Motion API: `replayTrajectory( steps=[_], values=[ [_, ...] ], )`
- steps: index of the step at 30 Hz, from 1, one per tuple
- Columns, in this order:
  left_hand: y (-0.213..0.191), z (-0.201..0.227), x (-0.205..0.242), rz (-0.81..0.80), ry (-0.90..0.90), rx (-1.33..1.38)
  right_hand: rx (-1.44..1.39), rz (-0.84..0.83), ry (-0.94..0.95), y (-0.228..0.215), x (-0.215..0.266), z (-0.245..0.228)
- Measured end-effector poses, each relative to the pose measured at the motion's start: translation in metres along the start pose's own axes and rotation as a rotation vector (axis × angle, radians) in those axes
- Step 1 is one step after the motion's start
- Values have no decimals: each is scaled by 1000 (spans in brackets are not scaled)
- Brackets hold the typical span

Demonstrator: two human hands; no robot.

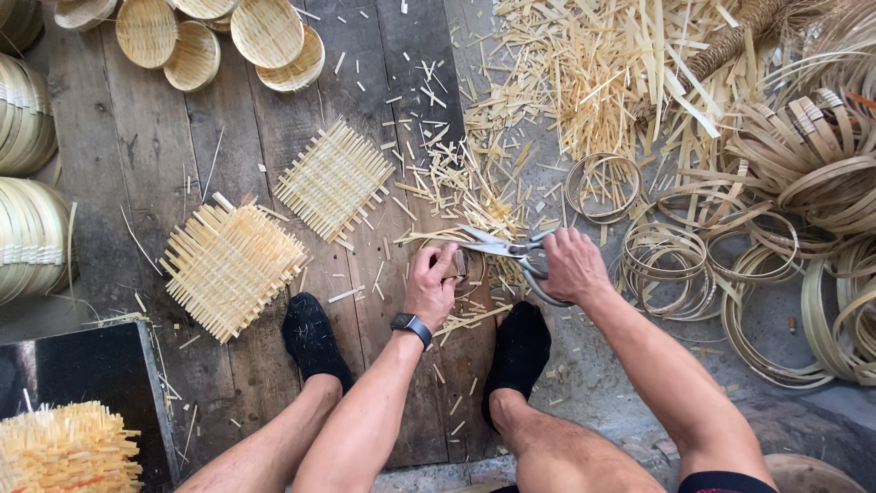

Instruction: The person assembles circular bamboo frames and woven bases by hand, using scissors to trim excess strips and a metal hoop to shape the components.

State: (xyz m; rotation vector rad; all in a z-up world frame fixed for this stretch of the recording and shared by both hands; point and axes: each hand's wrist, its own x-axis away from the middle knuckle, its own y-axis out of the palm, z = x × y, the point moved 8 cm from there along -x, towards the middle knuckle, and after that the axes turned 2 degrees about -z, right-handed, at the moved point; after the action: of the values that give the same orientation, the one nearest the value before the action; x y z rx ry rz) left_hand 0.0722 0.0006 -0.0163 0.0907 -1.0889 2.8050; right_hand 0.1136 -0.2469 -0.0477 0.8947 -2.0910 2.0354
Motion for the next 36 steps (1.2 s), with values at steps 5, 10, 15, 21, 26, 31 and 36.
replayTrajectory(
  steps=[5, 10, 15, 21, 26, 31, 36],
  values=[
    [-3, 1, -3, -113, 115, -69, -13, -35, 25, 14, -12, -9],
    [-2, 0, -2, -125, -85, 13, -112, -181, 86, 30, -10, 19],
    [-3, 17, -3, -94, 63, -64, -49, 33, -4, 14, -4, 2],
    [0, 10, -4, -206, 144, -94, -143, -137, 122, 38, 1, 16],
    [-8, -20, -17, -132, -37, 51, -242, -39, 386, 41, 11, 49],
    [-5, -87, -29, -60, -571, 166, -187, 169, 359, 26, 10, 28],
    [40, -97, -27, -280, -532, 425, -1234, -147, 241, 53, -7, -36]
  ],
)
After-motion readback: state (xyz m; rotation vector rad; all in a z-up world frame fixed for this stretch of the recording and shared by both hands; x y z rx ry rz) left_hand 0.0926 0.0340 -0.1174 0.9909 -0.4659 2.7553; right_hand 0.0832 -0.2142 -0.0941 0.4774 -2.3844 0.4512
